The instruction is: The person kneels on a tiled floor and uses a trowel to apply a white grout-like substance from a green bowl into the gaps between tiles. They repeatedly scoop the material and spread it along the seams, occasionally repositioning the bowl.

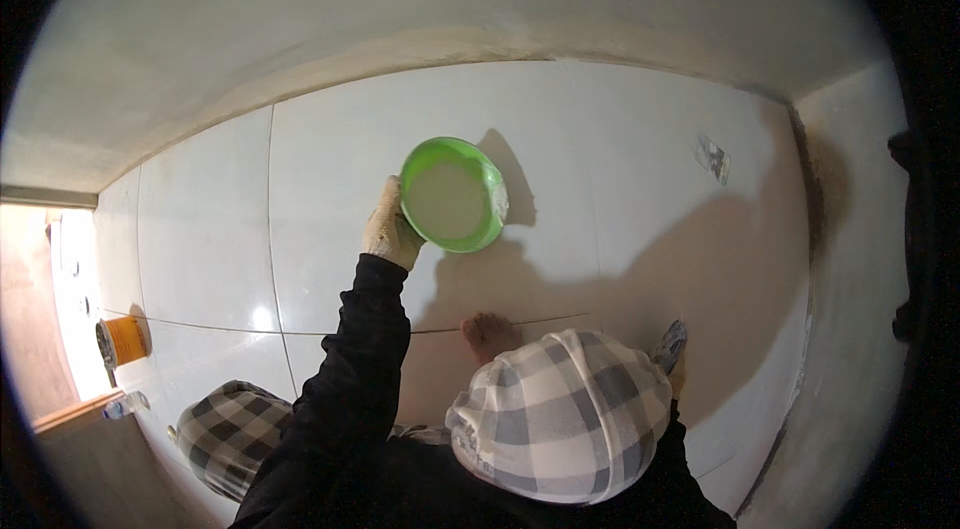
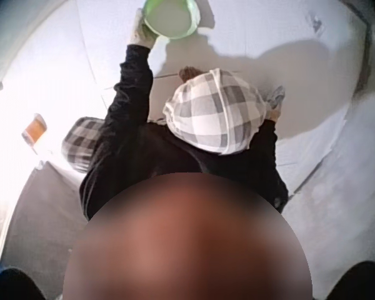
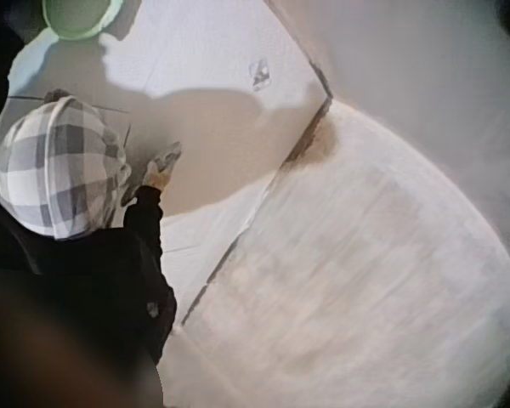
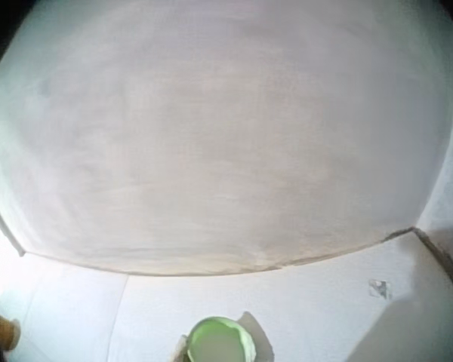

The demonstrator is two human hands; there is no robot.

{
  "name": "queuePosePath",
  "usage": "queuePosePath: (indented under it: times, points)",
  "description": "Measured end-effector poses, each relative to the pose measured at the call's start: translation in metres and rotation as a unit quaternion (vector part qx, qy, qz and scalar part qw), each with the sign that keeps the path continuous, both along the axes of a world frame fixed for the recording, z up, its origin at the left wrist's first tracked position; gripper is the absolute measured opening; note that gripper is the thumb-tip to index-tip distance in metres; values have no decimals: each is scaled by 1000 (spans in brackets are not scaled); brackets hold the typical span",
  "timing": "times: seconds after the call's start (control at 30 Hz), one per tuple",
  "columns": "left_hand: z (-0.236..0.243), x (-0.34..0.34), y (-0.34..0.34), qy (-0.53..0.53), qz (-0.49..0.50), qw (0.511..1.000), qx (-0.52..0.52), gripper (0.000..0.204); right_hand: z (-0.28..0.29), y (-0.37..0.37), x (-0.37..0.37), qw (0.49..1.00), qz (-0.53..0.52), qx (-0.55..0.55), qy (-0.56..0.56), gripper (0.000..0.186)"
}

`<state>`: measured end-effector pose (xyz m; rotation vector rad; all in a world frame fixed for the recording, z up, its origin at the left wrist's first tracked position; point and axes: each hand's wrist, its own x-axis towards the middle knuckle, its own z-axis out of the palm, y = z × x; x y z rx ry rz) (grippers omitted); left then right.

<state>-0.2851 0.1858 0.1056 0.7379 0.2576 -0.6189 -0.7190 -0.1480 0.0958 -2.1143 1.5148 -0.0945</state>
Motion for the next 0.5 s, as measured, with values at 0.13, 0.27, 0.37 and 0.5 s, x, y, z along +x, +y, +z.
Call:
queuePosePath:
  times: [0.13, 0.27, 0.37, 0.5]
  points:
    - [-6, 1, 0, 23, -17, 999, -21, 50, 4, -9, 6, 941, -8, 231, -247, 75]
    - [-16, 0, 6, -408, -105, 830, 365, 50, 1, -16, 12, 991, 12, 111, 74, 83]
    - [-21, -3, 2, -120, -42, 988, 88, 57, -9, -16, 19, 996, 67, 53, 33, 84]
    - [-20, -8, 0, 26, -13, 1000, -8, 66, -24, -13, 30, 992, 122, 15, 3, 85]
